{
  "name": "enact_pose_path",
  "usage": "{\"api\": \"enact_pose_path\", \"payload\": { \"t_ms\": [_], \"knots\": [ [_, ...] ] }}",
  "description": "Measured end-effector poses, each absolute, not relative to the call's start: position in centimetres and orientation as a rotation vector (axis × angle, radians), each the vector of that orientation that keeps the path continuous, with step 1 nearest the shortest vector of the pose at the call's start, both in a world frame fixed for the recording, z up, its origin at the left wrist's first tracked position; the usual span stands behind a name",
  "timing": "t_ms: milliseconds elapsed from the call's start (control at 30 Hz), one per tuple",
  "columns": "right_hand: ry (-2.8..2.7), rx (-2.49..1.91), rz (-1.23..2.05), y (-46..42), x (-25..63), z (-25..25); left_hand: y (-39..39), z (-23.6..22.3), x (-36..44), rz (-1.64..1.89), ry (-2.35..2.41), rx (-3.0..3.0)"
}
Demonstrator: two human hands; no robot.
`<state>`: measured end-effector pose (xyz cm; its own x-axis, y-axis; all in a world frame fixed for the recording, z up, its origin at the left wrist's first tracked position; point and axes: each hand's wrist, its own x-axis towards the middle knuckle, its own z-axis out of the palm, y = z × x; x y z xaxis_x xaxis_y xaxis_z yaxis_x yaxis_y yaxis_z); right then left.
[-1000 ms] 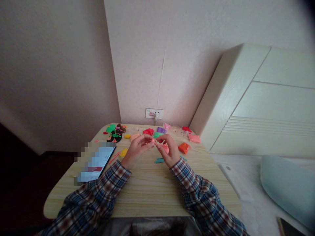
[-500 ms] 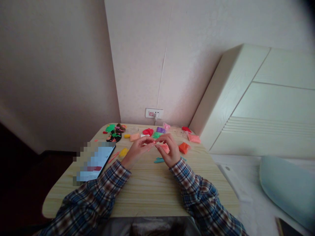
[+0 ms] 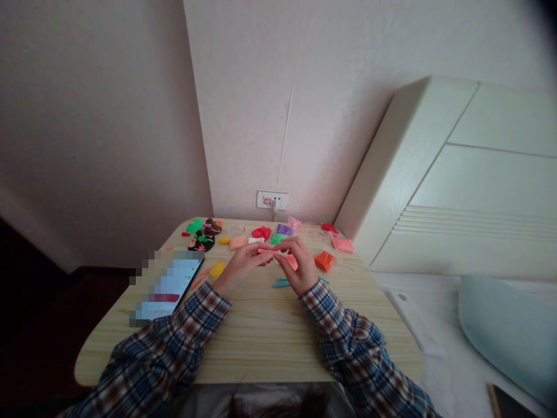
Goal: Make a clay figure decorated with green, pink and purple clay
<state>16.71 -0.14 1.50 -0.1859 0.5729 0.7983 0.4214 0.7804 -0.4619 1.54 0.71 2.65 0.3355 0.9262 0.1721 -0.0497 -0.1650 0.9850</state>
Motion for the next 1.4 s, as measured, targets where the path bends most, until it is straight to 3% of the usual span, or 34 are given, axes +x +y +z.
{"api": "enact_pose_path", "payload": {
  "t_ms": [1400],
  "knots": [
    [-1.859, -0.732, 0.099, -0.21, 16.93, 1.5, 0.26, 3.02, 1.27, 0.925, 0.776, 1.182]
  ]
}}
